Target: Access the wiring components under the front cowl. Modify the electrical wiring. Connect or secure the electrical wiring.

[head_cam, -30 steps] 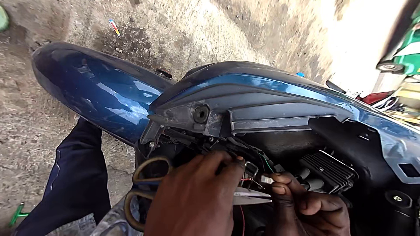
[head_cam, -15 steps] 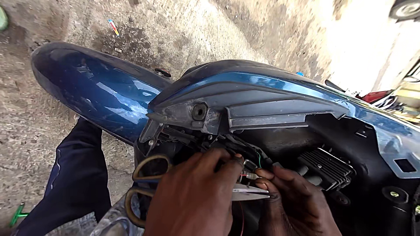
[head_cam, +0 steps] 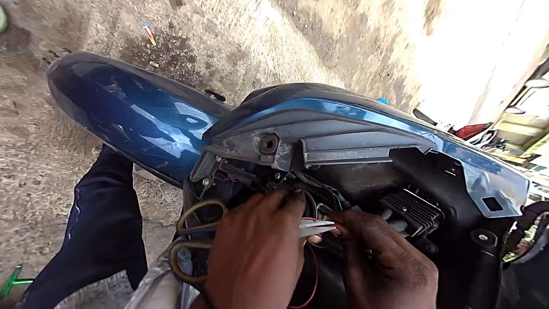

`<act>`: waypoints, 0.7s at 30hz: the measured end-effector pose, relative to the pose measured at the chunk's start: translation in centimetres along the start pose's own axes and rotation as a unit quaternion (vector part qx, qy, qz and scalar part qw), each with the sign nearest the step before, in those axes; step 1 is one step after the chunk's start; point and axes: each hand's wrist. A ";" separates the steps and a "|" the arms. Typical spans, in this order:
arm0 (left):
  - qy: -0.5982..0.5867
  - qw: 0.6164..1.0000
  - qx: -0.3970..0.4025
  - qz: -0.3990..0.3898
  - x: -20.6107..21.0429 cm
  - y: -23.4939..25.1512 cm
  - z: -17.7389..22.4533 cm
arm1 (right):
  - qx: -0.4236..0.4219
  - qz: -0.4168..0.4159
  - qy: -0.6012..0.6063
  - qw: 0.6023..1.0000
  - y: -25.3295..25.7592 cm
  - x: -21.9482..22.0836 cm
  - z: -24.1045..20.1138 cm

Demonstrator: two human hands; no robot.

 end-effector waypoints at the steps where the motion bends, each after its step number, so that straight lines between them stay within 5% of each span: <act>1: 0.000 1.000 0.001 0.001 0.0 0.0 0.0 | -0.005 -0.005 -0.012 1.000 0.1 -0.3 -0.1; 7: -0.054 0.997 0.051 0.006 -0.1 -0.1 -0.5 | 0.007 -0.041 0.038 0.998 0.1 -0.4 0.8; 16: -0.057 0.997 0.050 -0.001 -0.2 -0.1 -0.7 | -0.012 0.018 0.081 0.996 -0.6 0.7 1.1; 21: -0.047 0.999 0.026 0.003 -0.1 0.0 -0.3 | -0.046 0.030 0.018 0.998 -0.1 0.5 0.5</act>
Point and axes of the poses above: each hand's wrist, its own y-axis towards the middle knuckle, its own x-axis out of the palm, z = x × y, and after that the axes turned 12 degrees about -y, right-handed
